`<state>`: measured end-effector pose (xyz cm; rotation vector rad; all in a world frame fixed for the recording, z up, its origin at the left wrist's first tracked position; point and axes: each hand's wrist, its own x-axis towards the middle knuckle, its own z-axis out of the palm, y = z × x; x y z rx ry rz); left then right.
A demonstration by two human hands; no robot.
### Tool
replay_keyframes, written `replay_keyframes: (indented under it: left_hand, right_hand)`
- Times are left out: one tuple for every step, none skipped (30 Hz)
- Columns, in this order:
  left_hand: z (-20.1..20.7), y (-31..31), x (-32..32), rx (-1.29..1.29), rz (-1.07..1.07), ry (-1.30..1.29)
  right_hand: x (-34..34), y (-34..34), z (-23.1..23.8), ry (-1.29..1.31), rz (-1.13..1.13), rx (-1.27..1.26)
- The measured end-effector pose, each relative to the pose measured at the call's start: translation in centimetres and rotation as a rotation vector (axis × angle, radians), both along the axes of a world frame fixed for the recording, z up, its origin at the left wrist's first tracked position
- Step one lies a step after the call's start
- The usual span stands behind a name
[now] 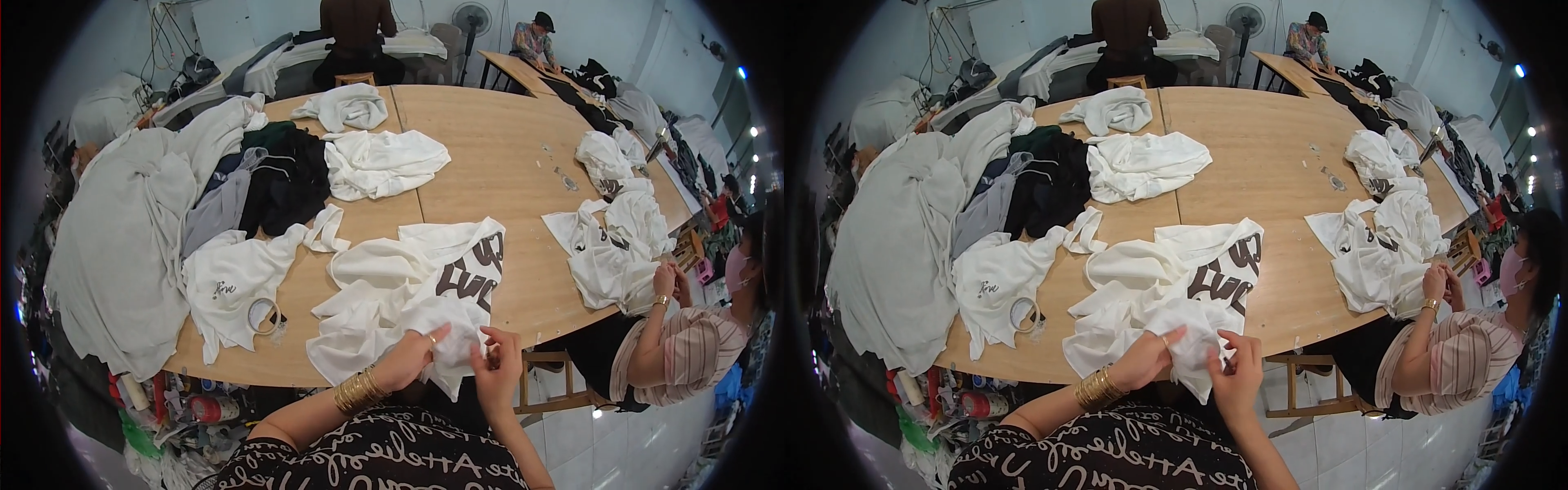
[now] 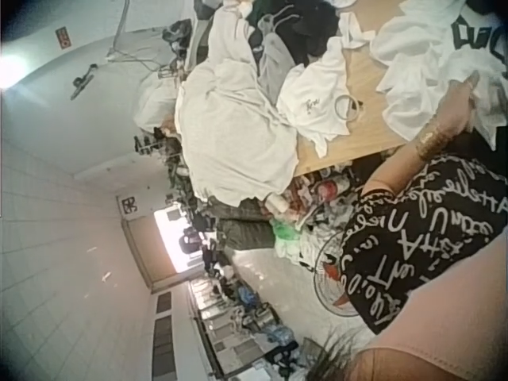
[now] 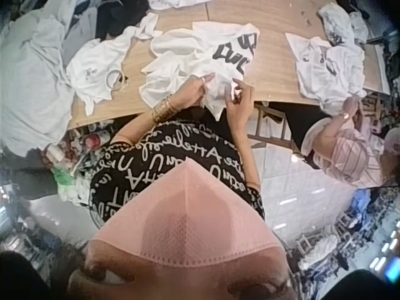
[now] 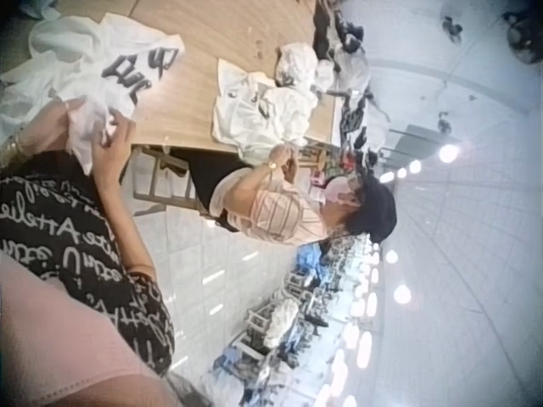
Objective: Trimming loose threads from white t-shirts using a pair of thread snips.
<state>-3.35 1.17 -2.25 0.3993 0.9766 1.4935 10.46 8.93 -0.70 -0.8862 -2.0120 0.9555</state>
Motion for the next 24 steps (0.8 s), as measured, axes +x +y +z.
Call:
replay_keyframes:
  left_hand:
    - [0.8,0.3,0.1,-0.003,0.064,-0.276]
    - [1.4,0.5,0.5,0.039,0.068,-0.336]
    - [0.4,0.3,0.4,-0.033,-0.02,-0.21]
    - [-0.7,0.1,0.3,-0.102,-0.108,-0.083]
    - [-0.1,0.4,1.5,-0.016,0.024,-0.138]
    - [0.4,0.3,2.0,-0.019,0.029,-0.141]
    - [0.9,0.3,2.3,-0.016,0.008,-0.104]
    - [1.1,0.1,2.6,-0.014,-0.017,-0.064]
    - [-0.6,-0.3,1.8,0.024,-0.187,0.038]
    - [-0.5,0.0,1.0,0.005,-0.202,0.025]
    - [-0.2,0.8,-0.2,-0.1,-0.41,0.276]
    - [0.0,0.6,-0.8,-0.19,-0.603,0.541]
    - [-0.3,-0.2,-0.6,0.087,-0.525,0.528]
    - [-1.6,-0.4,-0.2,0.082,-0.523,0.528]
    - [-3.0,-0.4,0.1,0.086,-0.399,0.265]
    - [-4.3,-0.5,0.5,0.087,-0.272,0.0]
    - [-0.8,-0.1,1.2,0.076,-0.218,-0.241]
    - [-0.8,0.1,0.4,0.059,-0.342,-0.003]
    - [-1.3,0.2,-0.2,0.043,-0.467,0.232]
    - [-2.4,0.5,-0.2,0.014,-0.429,0.315]
    - [-1.8,0.7,-0.1,0.015,-0.418,0.228]
    - [-1.3,1.1,-0.7,0.008,-0.467,0.367]
    - [-2.1,1.2,-0.5,0.119,-0.336,0.432]
    - [-0.4,1.2,-0.6,0.027,-0.35,0.274]
  right_hand:
    - [-0.2,-0.8,0.7,-0.04,0.008,0.047]
    - [-0.3,-1.2,0.5,-0.062,0.103,0.058]
    - [-0.5,-1.4,-0.3,-0.088,0.173,0.094]
    - [-0.7,-1.4,-1.0,-0.113,0.244,0.131]
    - [-0.7,-1.4,-1.2,-0.112,0.233,0.101]
    - [-0.6,-1.1,-1.8,-0.124,0.211,0.11]
    - [-0.4,-0.8,-2.2,-0.134,0.19,0.12]
    - [-0.3,-0.9,-1.8,-0.035,0.147,0.006]
    - [0.1,-1.1,-1.4,-0.033,0.15,0.004]
    - [0.5,-0.8,-1.2,-0.026,0.169,-0.108]
    - [0.9,-0.5,-1.1,-0.018,0.187,-0.22]
    - [1.3,-0.5,-1.0,-0.033,0.191,-0.234]
    - [1.5,-0.4,-0.8,0.034,0.185,-0.404]
    - [1.5,-0.2,-0.7,0.101,0.184,-0.569]
    - [1.4,-0.2,-0.5,0.175,0.18,-0.657]
    - [1.4,-0.2,-0.4,0.224,0.171,-0.753]
    - [1.6,0.1,-0.6,0.281,0.14,-0.852]
    - [1.4,0.0,-0.4,0.326,0.119,-0.905]
    - [1.4,0.3,-0.2,0.334,0.13,-0.956]
    - [1.3,0.6,0.0,0.34,0.136,-1.012]
    - [1.0,0.8,0.1,0.351,0.055,-1.053]
    - [0.9,1.4,0.2,0.338,0.033,-1.057]
    - [0.7,1.8,1.0,0.346,0.038,-1.072]
    - [0.7,2.3,1.2,0.364,0.01,-1.067]
